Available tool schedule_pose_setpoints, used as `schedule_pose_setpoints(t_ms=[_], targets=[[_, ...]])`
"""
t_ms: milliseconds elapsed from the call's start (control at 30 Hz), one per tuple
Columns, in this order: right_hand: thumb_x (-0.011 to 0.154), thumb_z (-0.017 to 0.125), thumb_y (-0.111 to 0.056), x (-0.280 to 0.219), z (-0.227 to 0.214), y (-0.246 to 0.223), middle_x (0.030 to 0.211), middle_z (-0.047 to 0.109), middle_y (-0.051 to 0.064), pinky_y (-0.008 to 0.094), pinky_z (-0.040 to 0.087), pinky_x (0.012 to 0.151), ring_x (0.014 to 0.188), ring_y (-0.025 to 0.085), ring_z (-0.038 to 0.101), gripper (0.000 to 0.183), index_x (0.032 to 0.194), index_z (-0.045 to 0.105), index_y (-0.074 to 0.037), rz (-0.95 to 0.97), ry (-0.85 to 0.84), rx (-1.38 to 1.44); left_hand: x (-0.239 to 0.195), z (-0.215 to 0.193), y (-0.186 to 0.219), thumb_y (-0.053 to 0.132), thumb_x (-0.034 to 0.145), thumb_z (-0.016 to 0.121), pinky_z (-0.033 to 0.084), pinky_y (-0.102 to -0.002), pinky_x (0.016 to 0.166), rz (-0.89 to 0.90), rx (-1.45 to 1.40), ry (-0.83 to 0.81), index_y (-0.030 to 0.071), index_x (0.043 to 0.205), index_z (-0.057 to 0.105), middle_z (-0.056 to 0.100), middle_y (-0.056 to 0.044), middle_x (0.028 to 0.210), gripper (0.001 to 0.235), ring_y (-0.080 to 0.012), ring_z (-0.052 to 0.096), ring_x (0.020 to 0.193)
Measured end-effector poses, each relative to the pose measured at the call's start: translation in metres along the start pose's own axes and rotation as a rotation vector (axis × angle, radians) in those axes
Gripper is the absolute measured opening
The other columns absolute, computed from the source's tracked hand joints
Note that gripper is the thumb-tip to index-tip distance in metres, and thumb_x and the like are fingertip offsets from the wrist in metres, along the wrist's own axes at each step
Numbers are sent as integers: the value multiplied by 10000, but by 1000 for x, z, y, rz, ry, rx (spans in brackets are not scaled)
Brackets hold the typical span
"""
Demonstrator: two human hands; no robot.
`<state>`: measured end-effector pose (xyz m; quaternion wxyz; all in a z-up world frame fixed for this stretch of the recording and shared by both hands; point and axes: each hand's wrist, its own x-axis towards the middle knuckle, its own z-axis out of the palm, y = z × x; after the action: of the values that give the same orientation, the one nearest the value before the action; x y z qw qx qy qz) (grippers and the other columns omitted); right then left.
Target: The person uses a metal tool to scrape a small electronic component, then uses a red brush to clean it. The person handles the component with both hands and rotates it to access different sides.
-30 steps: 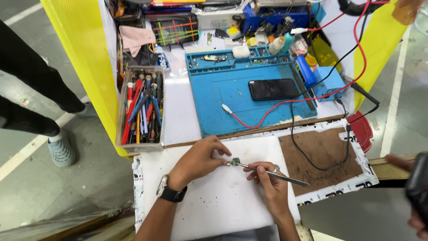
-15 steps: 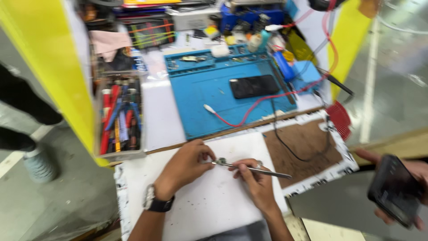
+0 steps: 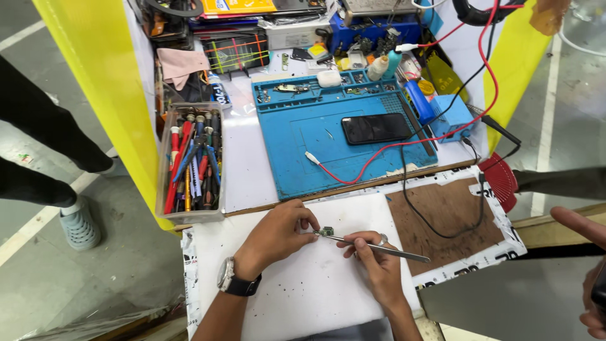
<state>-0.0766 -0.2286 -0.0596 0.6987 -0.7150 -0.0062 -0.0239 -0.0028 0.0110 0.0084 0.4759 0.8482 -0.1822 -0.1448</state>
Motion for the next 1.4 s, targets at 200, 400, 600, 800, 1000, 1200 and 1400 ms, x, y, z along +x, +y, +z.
schedule_pose_setpoints(t_ms=[200,400,600,800,1000,1200,1400], targets=[[1073,553,-214,-3,-11,21,754,740,146,284,489,640,675,160,657,302,923,682,15,-59,137,85,-1,0,-1,148,715,839,514,-339,705,-30,26,-39,94,904,756,593,-37,858,213,-191,611,804],[1039,540,-223,6,-7,21,763,761,134,267,462,626,669,147,662,293,916,679,4,-31,79,27,-8,15,-4,104,743,803,527,-396,768,77,126,82,81,951,725,611,-82,951,223,-270,637,896],[1035,541,-196,6,-18,48,796,741,133,285,498,661,705,149,667,255,960,669,11,-51,74,191,-32,53,1,52,869,713,533,-444,804,118,326,309,32,937,686,605,-139,1046,76,-343,610,1000],[1039,536,-201,16,-27,61,758,773,196,326,481,611,653,207,692,294,937,681,33,19,122,58,-65,72,8,78,902,723,509,-427,893,202,295,414,24,1008,693,606,-116,1054,123,-322,572,1027],[1045,553,-237,12,-18,44,786,778,206,322,492,657,701,217,697,313,964,686,35,44,112,81,-77,78,9,56,862,733,479,-410,943,178,153,514,2,1108,682,605,-132,1112,257,-327,550,1092],[1013,563,-211,7,-17,-11,984,786,213,344,557,745,824,229,742,263,1093,659,21,31,-45,67,-79,80,11,63,888,731,493,-403,968,183,110,582,19,1048,700,619,-127,1146,169,-317,561,1133],[982,577,-168,-11,-4,-32,1112,776,206,347,572,808,926,225,738,265,1155,648,20,125,-176,54,-81,76,19,57,855,734,501,-396,949,158,53,589,4,1106,698,619,-124,1148,258,-314,568,1133]])
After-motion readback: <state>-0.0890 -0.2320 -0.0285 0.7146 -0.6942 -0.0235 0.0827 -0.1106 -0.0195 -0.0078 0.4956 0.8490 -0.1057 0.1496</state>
